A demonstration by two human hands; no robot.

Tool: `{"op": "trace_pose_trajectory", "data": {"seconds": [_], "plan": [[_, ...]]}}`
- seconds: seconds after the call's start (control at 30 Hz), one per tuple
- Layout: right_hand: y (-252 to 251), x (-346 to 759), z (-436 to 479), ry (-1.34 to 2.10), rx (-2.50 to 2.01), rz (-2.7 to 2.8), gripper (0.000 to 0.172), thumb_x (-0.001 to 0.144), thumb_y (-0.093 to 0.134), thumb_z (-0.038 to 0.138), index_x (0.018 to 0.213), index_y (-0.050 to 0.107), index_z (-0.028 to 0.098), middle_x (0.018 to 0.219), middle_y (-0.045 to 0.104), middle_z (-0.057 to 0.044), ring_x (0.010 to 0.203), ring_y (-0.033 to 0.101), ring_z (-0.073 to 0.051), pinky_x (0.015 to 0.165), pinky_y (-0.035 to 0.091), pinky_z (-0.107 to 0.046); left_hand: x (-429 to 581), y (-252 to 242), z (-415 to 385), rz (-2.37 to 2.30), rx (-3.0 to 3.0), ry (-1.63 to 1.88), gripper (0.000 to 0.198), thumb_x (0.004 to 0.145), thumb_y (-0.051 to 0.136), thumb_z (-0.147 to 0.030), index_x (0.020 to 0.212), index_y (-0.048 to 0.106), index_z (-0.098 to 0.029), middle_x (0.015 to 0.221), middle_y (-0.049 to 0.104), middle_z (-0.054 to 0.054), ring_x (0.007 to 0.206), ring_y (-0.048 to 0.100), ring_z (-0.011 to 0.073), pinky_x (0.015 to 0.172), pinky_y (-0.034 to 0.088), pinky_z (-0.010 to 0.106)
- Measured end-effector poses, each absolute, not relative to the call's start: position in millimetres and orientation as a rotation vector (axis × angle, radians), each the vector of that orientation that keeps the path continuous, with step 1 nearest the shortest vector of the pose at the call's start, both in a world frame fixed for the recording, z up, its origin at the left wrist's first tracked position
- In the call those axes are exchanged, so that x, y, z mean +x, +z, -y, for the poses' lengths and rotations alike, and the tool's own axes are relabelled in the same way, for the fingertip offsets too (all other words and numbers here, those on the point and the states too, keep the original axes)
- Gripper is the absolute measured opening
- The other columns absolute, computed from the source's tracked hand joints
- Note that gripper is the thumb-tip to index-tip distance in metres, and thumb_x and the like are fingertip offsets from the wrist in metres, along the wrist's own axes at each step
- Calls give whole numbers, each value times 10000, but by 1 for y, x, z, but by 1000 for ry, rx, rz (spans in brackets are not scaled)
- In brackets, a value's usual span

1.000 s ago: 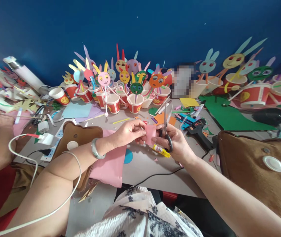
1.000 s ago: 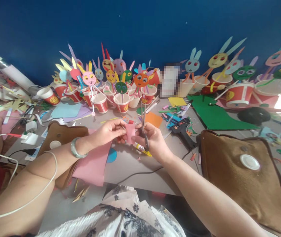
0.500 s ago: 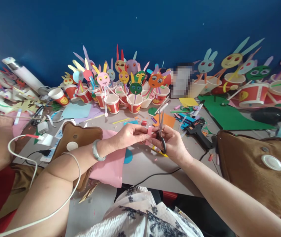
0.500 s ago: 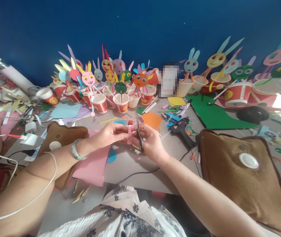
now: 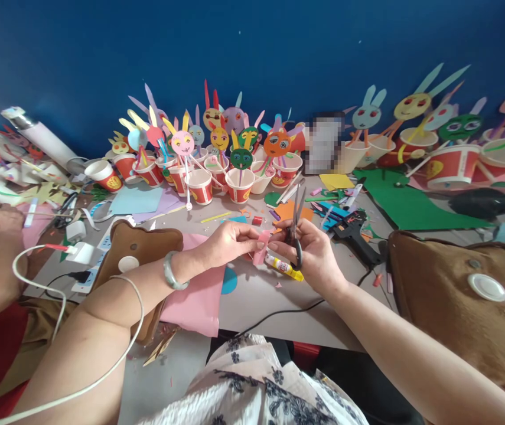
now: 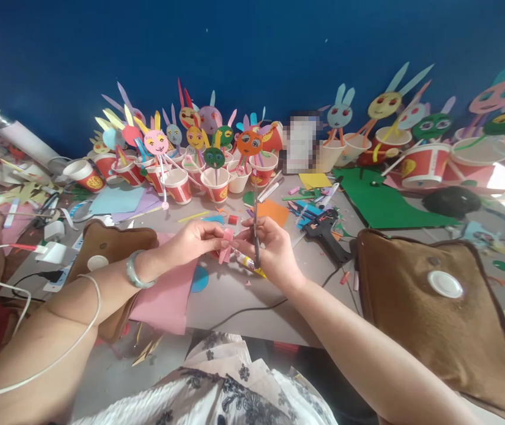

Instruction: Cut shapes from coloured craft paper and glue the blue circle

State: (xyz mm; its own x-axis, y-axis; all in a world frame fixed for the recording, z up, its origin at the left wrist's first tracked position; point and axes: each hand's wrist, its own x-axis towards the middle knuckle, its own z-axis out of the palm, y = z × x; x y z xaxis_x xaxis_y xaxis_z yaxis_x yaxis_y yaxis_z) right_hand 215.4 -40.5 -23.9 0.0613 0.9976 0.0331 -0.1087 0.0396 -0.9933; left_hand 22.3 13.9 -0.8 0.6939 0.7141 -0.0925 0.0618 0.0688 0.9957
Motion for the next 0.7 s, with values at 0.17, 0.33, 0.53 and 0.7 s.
{"op": "trace_pose_trajectory", "data": {"seconds": [0.17, 0.33, 0.53, 0.7], "plan": [[-26, 212, 43, 1219, -1115, 1094, 538, 558, 970, 348, 968, 645, 224, 776, 738, -6, 680, 689, -170, 633, 562, -277, 23, 3, -12, -638, 1461, 461, 460, 808, 760, -549, 722, 678, -104, 636, 674, 58, 641, 641, 136, 650, 524, 255], [-25, 211, 44, 1214, -1107, 1072, 498, 583, 961, 314, 963, 651, 229, 767, 731, 4, 671, 679, -148, 633, 551, -253, 23, 1, -11, -688, 1424, 421, 481, 784, 778, -559, 744, 682, -89, 657, 692, 71, 632, 637, 124, 630, 533, 236], [-23, 211, 43, 1224, -1094, 1034, 458, 612, 943, 319, 955, 654, 231, 751, 728, 17, 648, 667, -133, 617, 532, -242, 23, 4, -11, -702, 1385, 385, 492, 756, 800, -560, 762, 679, -83, 669, 683, 64, 615, 610, 106, 590, 504, 216], [-21, 211, 42, 1199, -1091, 993, 407, 654, 911, 326, 938, 636, 231, 726, 729, 23, 635, 662, -127, 637, 528, -248, 23, 2, -12, -726, 1367, 322, 524, 695, 830, -589, 732, 674, -90, 711, 687, 61, 607, 616, 104, 560, 491, 211]]}}
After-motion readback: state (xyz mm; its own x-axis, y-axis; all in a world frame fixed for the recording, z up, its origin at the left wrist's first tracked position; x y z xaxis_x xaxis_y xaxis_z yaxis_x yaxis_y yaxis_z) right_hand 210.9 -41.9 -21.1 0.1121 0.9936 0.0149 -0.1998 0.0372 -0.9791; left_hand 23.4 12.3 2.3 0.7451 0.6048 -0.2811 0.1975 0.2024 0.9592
